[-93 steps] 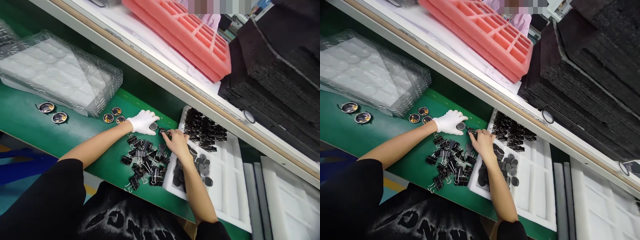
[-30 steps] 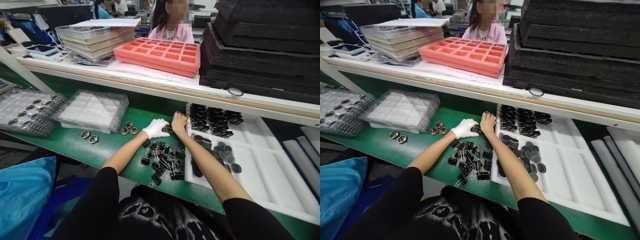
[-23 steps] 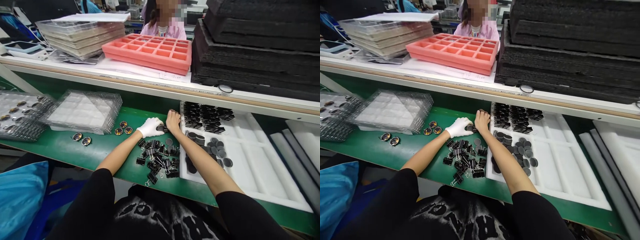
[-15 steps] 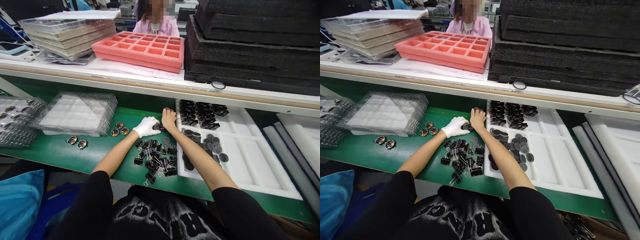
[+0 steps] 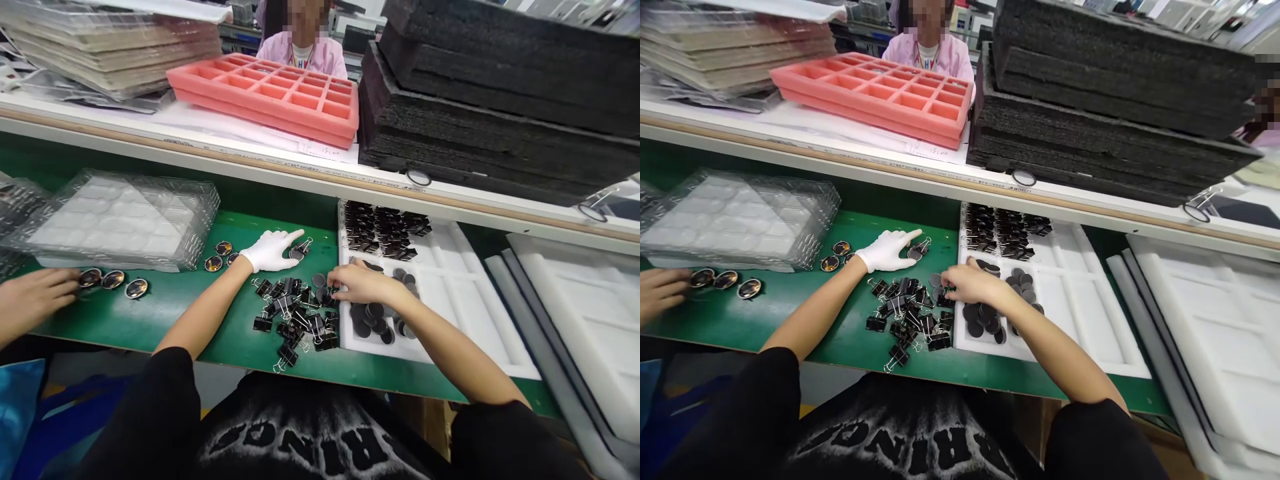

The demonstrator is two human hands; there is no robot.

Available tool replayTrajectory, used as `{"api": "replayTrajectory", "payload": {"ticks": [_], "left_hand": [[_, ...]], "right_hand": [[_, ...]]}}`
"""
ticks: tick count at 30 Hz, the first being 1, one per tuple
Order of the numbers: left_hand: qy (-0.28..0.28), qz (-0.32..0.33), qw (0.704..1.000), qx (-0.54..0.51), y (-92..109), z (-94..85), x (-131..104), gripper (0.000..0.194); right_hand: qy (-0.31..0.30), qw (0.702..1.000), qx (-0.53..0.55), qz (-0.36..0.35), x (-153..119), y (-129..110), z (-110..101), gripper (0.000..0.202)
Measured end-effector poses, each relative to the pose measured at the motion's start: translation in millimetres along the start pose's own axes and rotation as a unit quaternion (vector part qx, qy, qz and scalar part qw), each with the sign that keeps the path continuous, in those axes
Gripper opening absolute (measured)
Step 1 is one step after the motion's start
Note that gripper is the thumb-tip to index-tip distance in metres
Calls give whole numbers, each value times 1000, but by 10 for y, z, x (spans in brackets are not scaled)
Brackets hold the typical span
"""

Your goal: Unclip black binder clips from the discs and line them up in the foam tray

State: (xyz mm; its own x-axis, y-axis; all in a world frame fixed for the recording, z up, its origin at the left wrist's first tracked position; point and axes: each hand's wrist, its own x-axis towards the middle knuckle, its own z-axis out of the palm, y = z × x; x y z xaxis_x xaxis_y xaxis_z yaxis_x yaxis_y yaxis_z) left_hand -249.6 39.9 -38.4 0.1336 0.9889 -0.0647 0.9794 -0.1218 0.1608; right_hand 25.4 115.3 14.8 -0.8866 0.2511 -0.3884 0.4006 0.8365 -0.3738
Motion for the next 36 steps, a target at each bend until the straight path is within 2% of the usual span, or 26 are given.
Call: {"api": "replayTrajectory", "payload": {"ticks": [1,4,8,10,12,16,19,22,25,29,32,36], "left_hand": [[-9,10,1000,-1,-30,-13,-4,92],[-37,30,999,-19,-56,-53,-24,97],[-111,61,990,-57,9,-124,-59,94],[-78,67,995,-1,45,-143,-54,90],[-16,61,995,74,69,-131,-30,82],[68,31,991,111,84,-22,25,70],[101,-22,989,102,56,87,35,72],[92,-27,993,66,-15,172,38,72],[67,14,997,43,-93,217,58,57],[66,25,997,36,-130,232,85,52],[64,25,997,41,-118,232,88,52],[64,31,996,57,-103,236,74,52]], "right_hand": [[-2,1000,-5,-3,-45,-11,53,8],[19,998,40,-37,-76,41,98,19],[126,980,152,-15,-13,215,-24,20],[187,967,171,26,77,271,-57,24],[217,958,175,65,219,281,-38,24],[211,957,169,106,570,230,71,23],[217,956,158,118,747,239,112,25],[199,960,161,113,806,314,100,25],[192,967,137,90,841,378,62,23],[299,943,120,84,1042,325,17,37],[334,927,107,132,1286,226,24,44],[314,920,106,210,1514,195,118,56]]}}
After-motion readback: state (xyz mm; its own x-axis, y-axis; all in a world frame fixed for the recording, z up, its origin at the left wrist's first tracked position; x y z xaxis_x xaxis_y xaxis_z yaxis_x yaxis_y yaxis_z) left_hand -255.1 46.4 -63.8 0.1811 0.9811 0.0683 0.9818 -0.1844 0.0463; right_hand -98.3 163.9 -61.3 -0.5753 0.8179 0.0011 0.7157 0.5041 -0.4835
